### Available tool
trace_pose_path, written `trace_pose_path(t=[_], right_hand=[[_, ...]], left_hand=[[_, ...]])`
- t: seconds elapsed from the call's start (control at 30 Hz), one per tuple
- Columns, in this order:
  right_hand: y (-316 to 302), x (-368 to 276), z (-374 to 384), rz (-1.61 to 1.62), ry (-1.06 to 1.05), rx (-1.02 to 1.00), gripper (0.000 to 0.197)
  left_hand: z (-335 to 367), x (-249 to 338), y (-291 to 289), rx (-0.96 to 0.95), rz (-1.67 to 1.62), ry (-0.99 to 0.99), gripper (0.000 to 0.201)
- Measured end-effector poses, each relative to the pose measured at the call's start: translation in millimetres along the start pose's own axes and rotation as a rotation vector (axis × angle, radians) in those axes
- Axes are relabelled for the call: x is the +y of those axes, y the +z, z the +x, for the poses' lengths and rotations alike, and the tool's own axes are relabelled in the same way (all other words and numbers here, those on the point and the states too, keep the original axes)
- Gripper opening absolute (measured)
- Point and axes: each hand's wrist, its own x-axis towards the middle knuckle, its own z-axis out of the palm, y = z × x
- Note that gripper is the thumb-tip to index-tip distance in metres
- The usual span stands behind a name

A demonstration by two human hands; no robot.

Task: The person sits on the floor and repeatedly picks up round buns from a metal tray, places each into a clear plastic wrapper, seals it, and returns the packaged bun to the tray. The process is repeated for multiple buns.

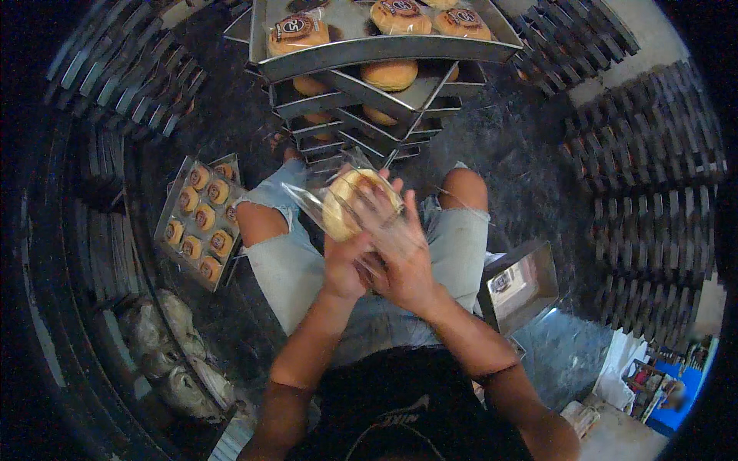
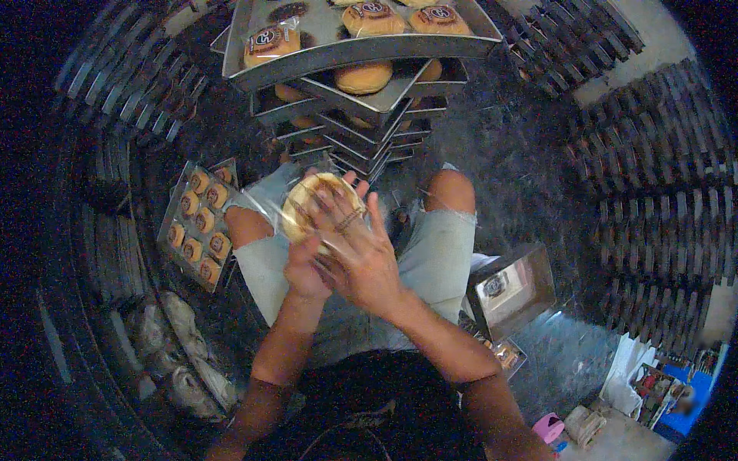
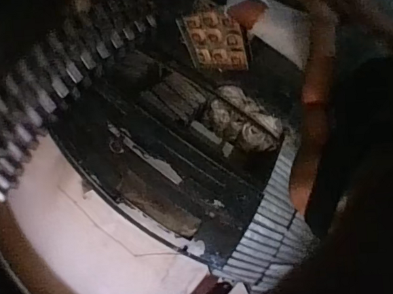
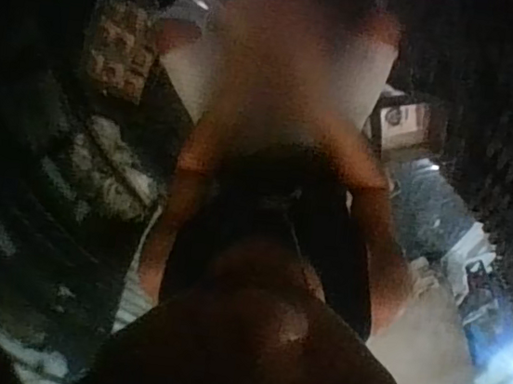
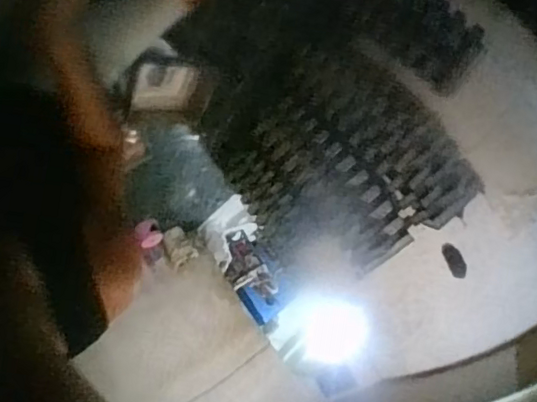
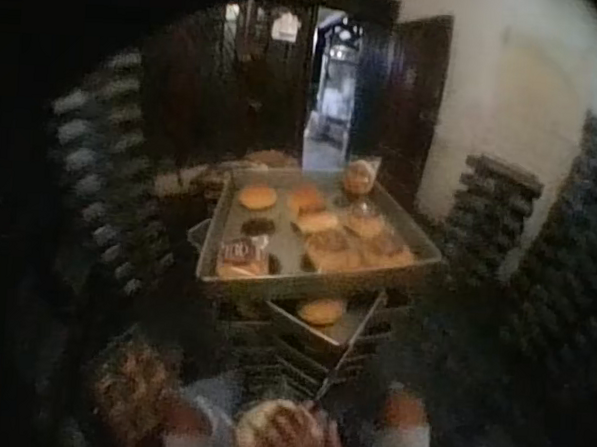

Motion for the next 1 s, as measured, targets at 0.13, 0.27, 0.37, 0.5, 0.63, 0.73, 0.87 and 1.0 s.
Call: trace_pose_path(t=[0.13, 0.27, 0.37, 0.5, 0.63, 0.73, 0.87, 1.0], right_hand=[[-3, 26, -39, 0.127, -0.114, -0.061, 0.042], [-7, 19, -48, 0.159, 0.048, -0.187, 0.024], [-45, 17, -67, 0.586, 0.211, -0.605, 0.021], [-94, 63, -78, 0.380, 0.297, -0.089, 0.028], [-98, 63, -98, 0.092, 0.153, 0.334, 0.027], [-82, 87, -120, 0.181, 0.427, 0.468, 0.010], [-66, 100, -126, 0.501, 0.507, 0.772, 0.009], [-73, 97, -110, 0.470, 0.569, 0.761, 0.009]], left_hand=[[4, 0, -8, 0.246, -0.219, -0.088, 0.080], [11, -25, -31, 0.475, -0.423, -0.203, 0.076], [6, -35, -39, 0.415, -0.586, -0.356, 0.070], [-5, -32, 13, 0.344, -0.684, -0.563, 0.082], [-28, -44, 58, 0.256, -0.704, -0.841, 0.070], [-35, -111, -73, 0.270, 0.159, -0.764, 0.056], [-22, -94, -36, -0.055, 1.220, 0.049, 0.040], [-5, -104, 2, -0.064, 1.150, 0.182, 0.028]])
